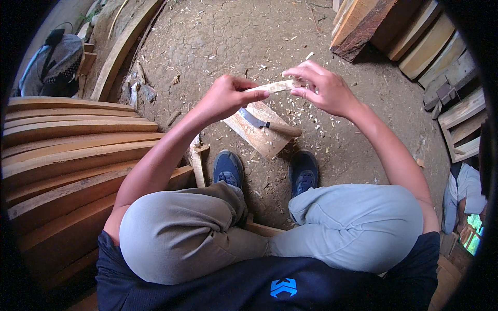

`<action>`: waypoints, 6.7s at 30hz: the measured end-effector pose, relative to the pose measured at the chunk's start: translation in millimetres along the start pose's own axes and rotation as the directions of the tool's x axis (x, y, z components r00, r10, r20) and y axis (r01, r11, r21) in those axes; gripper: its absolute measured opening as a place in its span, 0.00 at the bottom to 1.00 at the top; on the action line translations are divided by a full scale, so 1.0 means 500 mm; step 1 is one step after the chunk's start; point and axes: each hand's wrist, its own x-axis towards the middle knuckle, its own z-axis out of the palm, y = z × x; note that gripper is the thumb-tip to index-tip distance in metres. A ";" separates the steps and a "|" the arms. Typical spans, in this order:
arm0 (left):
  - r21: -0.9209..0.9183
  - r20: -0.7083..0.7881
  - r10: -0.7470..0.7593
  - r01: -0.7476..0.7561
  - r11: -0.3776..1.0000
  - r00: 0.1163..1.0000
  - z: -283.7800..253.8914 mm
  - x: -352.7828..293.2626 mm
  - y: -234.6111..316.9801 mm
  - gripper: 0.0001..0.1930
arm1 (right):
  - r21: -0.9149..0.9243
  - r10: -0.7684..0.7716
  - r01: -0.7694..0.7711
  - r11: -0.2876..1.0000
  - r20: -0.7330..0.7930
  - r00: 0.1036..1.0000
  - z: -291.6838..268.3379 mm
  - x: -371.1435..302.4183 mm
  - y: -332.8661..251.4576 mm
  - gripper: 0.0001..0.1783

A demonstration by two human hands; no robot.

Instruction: The person sits on the ground and uses a knife to shave and shape a small piece of wood held between their hands. They repeatedly pare thin shavings from the wood, occasionally pausing to inspect the edges and adjust their grip.

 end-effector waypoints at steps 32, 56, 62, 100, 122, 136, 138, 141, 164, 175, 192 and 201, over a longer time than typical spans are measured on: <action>-0.162 0.164 -0.024 0.051 0.985 0.986 -0.003 -0.011 0.024 0.26 | -0.530 -0.398 0.257 0.808 -0.169 0.902 0.015 0.010 -0.007 0.12; -0.007 0.049 0.190 -0.190 0.982 0.981 -0.089 0.002 -0.014 0.20 | -0.137 -0.234 0.202 0.970 -0.285 0.929 -0.016 0.020 -0.057 0.25; -0.004 -0.030 0.189 -0.189 0.982 0.982 -0.071 0.002 -0.019 0.23 | -0.360 -0.289 0.209 0.909 -0.183 0.940 -0.009 0.018 -0.044 0.17; -0.105 -0.331 0.197 -0.244 0.964 0.923 -0.164 -0.016 -0.002 0.21 | 0.410 0.410 -0.289 0.865 -0.243 0.879 -0.018 0.024 -0.038 0.33; -0.057 -0.073 0.213 -0.218 0.974 0.974 -0.097 -0.021 0.035 0.20 | 0.199 0.007 0.031 0.979 -0.185 0.983 -0.023 0.022 -0.084 0.24; 0.087 -0.075 0.300 -0.293 0.952 0.951 -0.051 -0.024 0.057 0.19 | -0.542 -0.275 0.146 0.828 -0.165 0.947 0.001 0.030 -0.097 0.23; -0.140 -0.036 0.290 -0.292 0.946 0.956 -0.025 -0.021 0.048 0.20 | -0.602 -0.353 0.211 0.771 -0.127 0.927 0.014 0.027 -0.106 0.24; -0.192 -0.023 0.275 -0.275 0.942 0.961 -0.024 -0.026 0.043 0.22 | -0.615 -0.409 0.257 0.746 -0.118 0.905 0.015 0.029 -0.106 0.23; -0.064 0.097 0.202 -0.196 0.978 0.975 -0.024 -0.026 0.031 0.25 | -0.420 -0.576 0.452 0.787 -0.240 0.781 -0.032 0.025 -0.057 0.14; -0.051 0.082 0.113 -0.109 0.993 0.990 -0.019 -0.019 0.015 0.30 | -0.232 -0.320 0.285 0.930 -0.131 0.938 0.000 0.021 -0.051 0.13; 0.016 0.073 0.204 -0.205 0.979 0.976 -0.017 -0.016 0.006 0.21 | 0.118 0.038 -0.027 0.993 -0.089 0.995 -0.009 0.018 -0.043 0.15; -0.079 0.147 0.137 -0.126 0.989 0.980 -0.017 -0.017 0.002 0.24 | 0.051 0.023 -0.024 0.998 0.010 1.000 0.014 0.013 -0.037 0.18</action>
